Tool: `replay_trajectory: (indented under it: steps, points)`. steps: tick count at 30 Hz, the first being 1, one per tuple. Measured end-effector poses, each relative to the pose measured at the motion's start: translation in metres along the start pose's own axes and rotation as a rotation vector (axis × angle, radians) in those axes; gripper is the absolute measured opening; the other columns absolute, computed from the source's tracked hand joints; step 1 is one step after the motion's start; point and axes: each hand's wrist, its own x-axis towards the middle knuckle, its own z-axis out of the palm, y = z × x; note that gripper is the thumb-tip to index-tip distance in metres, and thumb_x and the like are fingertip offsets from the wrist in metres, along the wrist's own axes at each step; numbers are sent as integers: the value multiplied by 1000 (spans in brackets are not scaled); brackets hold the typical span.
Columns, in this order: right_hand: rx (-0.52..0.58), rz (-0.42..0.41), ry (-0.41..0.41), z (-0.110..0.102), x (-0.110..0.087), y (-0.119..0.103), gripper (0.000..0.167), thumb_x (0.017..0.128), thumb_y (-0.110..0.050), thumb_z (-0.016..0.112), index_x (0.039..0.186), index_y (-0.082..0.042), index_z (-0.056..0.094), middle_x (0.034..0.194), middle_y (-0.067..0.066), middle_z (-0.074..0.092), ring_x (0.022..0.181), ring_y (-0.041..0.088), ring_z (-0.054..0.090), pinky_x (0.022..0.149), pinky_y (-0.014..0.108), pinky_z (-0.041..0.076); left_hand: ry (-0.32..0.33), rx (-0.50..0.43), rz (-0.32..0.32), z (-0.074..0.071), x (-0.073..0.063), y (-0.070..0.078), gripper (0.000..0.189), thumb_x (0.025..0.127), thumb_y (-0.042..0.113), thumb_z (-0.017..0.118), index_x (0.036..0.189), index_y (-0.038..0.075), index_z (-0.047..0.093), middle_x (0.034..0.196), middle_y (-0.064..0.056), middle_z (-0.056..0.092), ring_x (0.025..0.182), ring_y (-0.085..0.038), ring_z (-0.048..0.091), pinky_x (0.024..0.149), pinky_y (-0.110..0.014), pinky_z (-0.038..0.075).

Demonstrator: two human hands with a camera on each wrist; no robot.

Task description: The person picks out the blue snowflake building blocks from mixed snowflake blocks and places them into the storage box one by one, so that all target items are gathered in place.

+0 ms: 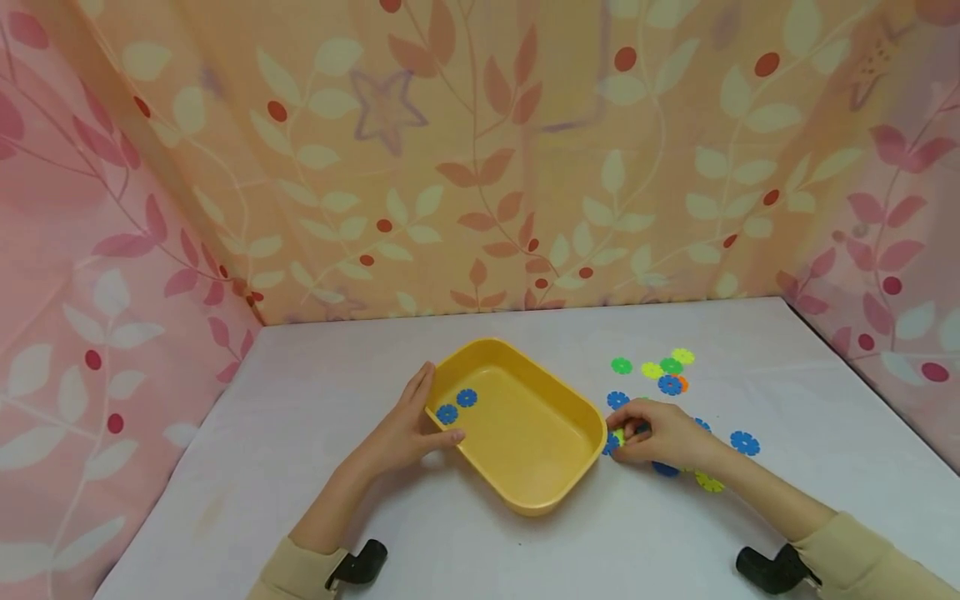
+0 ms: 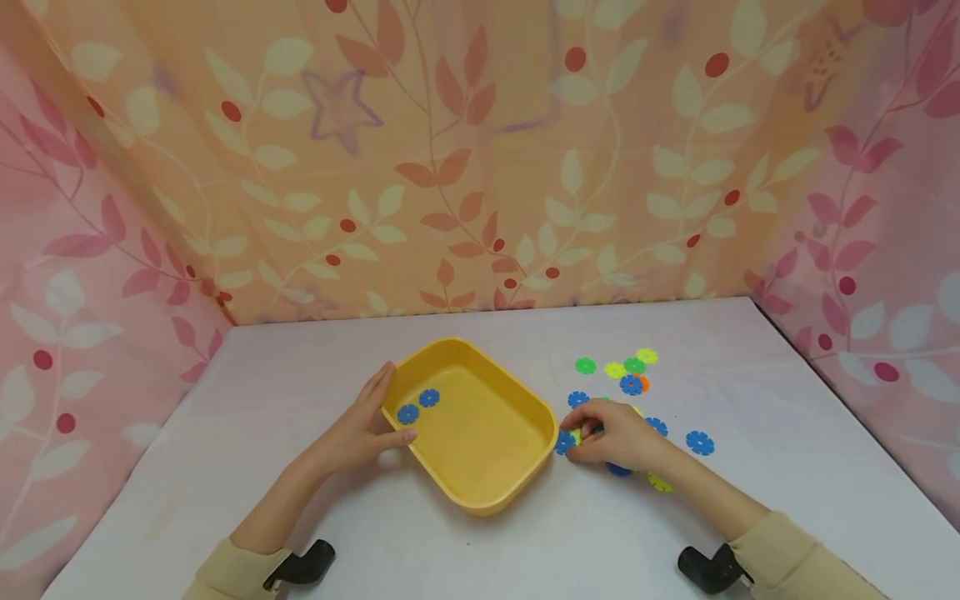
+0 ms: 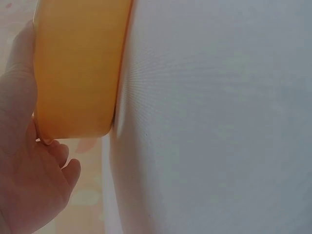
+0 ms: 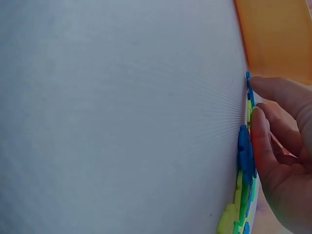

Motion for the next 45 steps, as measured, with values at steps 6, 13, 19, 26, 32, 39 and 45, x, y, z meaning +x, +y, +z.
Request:
replay_trajectory:
  steps: [6, 13, 19, 26, 32, 39, 45]
  points:
    - [-27, -61, 32, 3, -1, -1, 34, 77, -25, 84, 104, -13, 67, 82, 0, 55, 74, 9, 55, 67, 23, 53, 2, 4, 1, 0, -1, 0, 116, 79, 59, 73, 157, 9, 3, 164, -5, -2, 148, -26, 7, 115, -50, 17]
    - [-91, -133, 72, 3, -2, -4, 29, 76, -22, 85, 99, -11, 68, 79, -4, 55, 71, 6, 52, 62, 21, 50, 2, 8, 0, 0, -1, 0, 116, 79, 59, 73, 158, 11, 3, 164, -6, -1, 148, -26, 7, 115, -51, 17]
    - [-154, -153, 93, 4, -2, -5, 28, 75, -18, 84, 98, -11, 70, 77, -6, 56, 69, 5, 52, 60, 21, 49, -4, 5, -5, -1, -2, 2, 116, 79, 59, 73, 158, 12, 2, 164, -5, -1, 148, -26, 7, 115, -51, 17]
    - [-204, -153, 87, 2, -1, -7, 26, 75, -14, 83, 97, -11, 69, 76, -7, 55, 68, 4, 51, 59, 21, 48, -4, -3, -9, -1, -1, 3, 116, 79, 59, 73, 158, 11, 3, 164, -5, -1, 148, -26, 6, 115, -51, 17]
    - [-187, -142, 82, 1, -1, -6, 26, 76, -14, 82, 98, -10, 70, 74, -8, 56, 67, 5, 52, 59, 21, 49, -5, 3, -13, -1, 0, 2, 116, 79, 60, 73, 158, 12, 2, 163, -1, -2, 148, -25, 5, 116, -50, 17]
    - [-103, -32, 52, -2, 0, 0, 29, 77, -20, 82, 103, -12, 69, 72, -7, 59, 68, 9, 55, 62, 21, 48, -1, 10, -5, -1, 0, 1, 116, 79, 60, 73, 158, 12, 3, 164, -4, -1, 148, -25, 6, 115, -51, 17]
    - [-60, 10, 41, -5, -1, -2, 30, 78, -22, 81, 104, -12, 69, 72, -5, 61, 66, 10, 57, 61, 21, 48, -3, 5, -7, -1, 0, 1, 116, 79, 60, 73, 158, 12, 2, 164, -3, -1, 148, -25, 6, 115, -50, 17]
